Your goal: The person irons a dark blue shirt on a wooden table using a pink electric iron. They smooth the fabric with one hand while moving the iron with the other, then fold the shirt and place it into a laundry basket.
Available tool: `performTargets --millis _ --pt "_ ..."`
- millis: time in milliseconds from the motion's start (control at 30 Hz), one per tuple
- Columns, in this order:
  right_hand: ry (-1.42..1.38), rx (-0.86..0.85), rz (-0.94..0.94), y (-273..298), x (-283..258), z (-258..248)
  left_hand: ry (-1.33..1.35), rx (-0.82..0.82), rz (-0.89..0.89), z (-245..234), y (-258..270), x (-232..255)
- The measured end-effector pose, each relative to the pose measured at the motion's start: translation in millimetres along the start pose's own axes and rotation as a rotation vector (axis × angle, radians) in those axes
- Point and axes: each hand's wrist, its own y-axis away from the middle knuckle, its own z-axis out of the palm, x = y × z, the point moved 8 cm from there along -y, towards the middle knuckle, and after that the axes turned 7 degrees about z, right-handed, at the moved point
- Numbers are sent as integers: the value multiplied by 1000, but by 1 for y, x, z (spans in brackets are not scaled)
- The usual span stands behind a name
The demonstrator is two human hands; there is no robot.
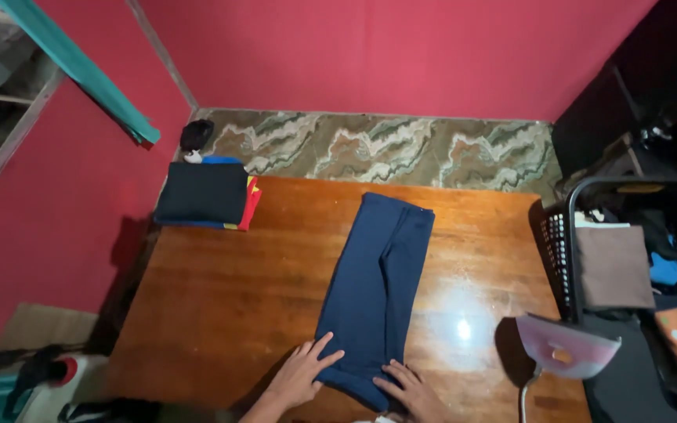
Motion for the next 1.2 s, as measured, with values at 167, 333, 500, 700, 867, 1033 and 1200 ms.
performTargets --millis 167,333,500,700,867,1033,1200 --pt "38 243 -21 23 2 13 -155 215 189 49 0 -1" --pt "-469 265 87 33 9 -29 52 209 163 34 4 17" --pt "-1493 363 735 -1 85 -34 708 546 -28 -1 -38 -43" --pt "-1580 617 809 -33 107 -50 1169 462 -377 -2 -61 -48" --pt "-1312 803 647 -51 164 -15 747 777 -161 0 -83 -76" --pt "-942 628 1025 -38 147 -56 652 743 -178 -5 -99 -91" --pt "-685 626 911 -17 113 -104 586 662 -193 -23 -89 -90"
